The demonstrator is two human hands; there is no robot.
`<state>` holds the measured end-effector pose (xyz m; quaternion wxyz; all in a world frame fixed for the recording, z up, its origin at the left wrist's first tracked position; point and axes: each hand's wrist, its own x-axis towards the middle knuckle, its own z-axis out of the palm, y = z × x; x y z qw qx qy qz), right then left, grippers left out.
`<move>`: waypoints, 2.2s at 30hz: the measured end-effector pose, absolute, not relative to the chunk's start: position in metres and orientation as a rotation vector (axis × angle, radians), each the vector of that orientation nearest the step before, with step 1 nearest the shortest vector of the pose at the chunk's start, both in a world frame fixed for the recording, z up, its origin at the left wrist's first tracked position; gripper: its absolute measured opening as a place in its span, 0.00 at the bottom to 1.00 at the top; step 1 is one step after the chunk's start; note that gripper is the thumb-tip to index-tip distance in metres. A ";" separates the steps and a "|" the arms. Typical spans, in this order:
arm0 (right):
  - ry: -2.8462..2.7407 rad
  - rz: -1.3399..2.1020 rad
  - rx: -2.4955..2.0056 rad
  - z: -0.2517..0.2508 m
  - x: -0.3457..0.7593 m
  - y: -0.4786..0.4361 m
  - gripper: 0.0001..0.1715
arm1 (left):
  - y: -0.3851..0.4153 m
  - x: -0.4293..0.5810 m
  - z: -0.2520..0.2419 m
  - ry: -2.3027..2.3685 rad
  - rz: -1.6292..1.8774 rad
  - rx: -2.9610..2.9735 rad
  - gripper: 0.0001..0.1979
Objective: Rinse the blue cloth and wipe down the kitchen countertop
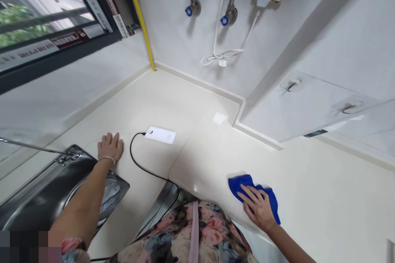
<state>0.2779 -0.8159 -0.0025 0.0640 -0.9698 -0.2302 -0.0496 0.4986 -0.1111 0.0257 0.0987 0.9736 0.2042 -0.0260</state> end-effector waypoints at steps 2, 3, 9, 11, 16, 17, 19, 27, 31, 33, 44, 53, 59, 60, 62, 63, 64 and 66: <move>-0.677 -0.178 -2.924 -0.006 0.301 -0.805 0.39 | -0.115 0.487 0.025 0.660 -0.055 2.875 0.33; -0.667 -0.194 -2.921 -0.007 0.316 -0.798 0.37 | -0.117 0.481 0.024 0.686 -0.044 2.871 0.33; -0.665 -0.320 -2.954 -0.008 0.427 -0.750 0.28 | -0.130 0.454 0.017 0.861 0.001 2.827 0.32; -0.660 -0.358 -2.973 -0.009 0.463 -0.740 0.27 | -0.137 0.444 0.017 0.960 -0.015 2.788 0.32; -0.476 -0.396 -3.026 -0.015 0.543 -0.715 0.29 | -0.159 0.427 0.015 1.107 0.018 2.683 0.32; -0.427 -0.380 -3.033 -0.016 0.555 -0.710 0.30 | -0.163 0.426 0.014 1.158 0.042 2.643 0.32; -0.322 -0.344 -3.046 -0.016 0.571 -0.699 0.31 | -0.169 0.427 0.011 1.266 0.085 2.544 0.35; -0.566 -0.358 -2.958 -0.012 0.513 -0.668 0.28 | -0.174 0.438 -0.005 1.394 0.216 2.466 0.39; -0.845 -0.352 -2.837 -0.007 0.450 -0.645 0.26 | -0.177 0.437 -0.005 1.417 0.247 2.481 0.39; -0.989 -0.326 -2.760 -0.005 0.423 -0.639 0.26 | -0.177 0.436 -0.005 1.408 0.250 2.486 0.39; -1.392 -0.256 -2.663 -0.012 0.351 -0.767 0.31 | -0.178 0.435 -0.004 1.348 0.265 2.496 0.39; -0.917 -0.304 -2.904 0.002 0.389 -0.792 0.27 | -0.181 0.437 -0.006 1.327 0.285 2.466 0.34; -0.443 -0.390 -3.014 0.002 0.473 -0.709 0.30 | -0.183 0.438 -0.005 1.304 0.250 2.465 0.35; -0.412 -0.386 -3.006 0.002 0.483 -0.695 0.31 | -0.183 0.438 -0.005 1.296 0.245 2.460 0.35; -0.415 -0.365 -2.982 0.005 0.494 -0.664 0.32 | -0.182 0.438 -0.005 1.282 0.243 2.446 0.35; -0.458 -0.345 -2.964 0.006 0.495 -0.650 0.32 | -0.182 0.437 -0.005 1.276 0.245 2.441 0.35; -0.526 -0.317 -2.941 0.008 0.494 -0.636 0.31 | -0.181 0.437 -0.005 1.271 0.248 2.438 0.35; -0.699 -0.247 -2.880 0.012 0.484 -0.612 0.30 | -0.178 0.438 -0.005 1.251 0.241 2.443 0.35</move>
